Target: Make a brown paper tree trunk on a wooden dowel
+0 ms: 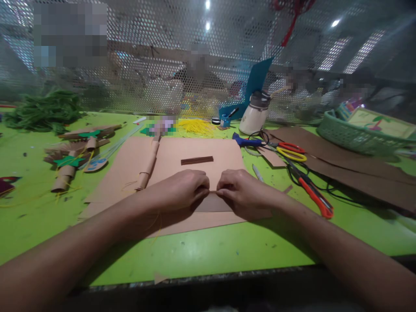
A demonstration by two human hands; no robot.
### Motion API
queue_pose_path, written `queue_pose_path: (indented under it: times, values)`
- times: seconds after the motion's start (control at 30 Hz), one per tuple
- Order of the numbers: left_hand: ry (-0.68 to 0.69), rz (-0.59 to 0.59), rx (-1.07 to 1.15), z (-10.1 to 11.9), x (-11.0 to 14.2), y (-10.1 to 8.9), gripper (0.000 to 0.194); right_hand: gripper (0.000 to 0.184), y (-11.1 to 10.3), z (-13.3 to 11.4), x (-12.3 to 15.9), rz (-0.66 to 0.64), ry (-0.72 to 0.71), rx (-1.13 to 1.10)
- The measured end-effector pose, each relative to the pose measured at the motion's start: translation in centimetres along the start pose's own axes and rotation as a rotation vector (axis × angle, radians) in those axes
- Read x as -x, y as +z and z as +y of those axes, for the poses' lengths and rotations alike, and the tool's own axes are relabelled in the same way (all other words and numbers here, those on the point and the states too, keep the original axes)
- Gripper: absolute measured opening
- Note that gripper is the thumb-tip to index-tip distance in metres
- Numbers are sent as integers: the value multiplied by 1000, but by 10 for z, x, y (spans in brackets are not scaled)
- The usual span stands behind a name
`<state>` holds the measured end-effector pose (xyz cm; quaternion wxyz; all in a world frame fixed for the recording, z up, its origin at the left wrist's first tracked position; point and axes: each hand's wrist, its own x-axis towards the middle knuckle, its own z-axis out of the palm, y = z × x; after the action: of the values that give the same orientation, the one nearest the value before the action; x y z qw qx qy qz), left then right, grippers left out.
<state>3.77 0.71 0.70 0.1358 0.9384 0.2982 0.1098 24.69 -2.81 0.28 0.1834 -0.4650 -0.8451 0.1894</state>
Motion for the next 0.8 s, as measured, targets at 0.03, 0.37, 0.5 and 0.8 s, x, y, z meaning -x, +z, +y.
queue_pose_path:
  times: [0.03,0.37,0.5,0.8]
  values:
    - [21,0,-11,0,-1,-1,21,15,1,1,0,2,7,-19]
    - [166,28,-94,2,5,1,22,14,2,5,-2,-32,-16,-134]
    - [188,50,-125,1,6,1,23,12,-1,2,-2,-19,-21,-116]
    - [146,55,-80,0,6,0,20,18,-1,0,3,6,-135,100]
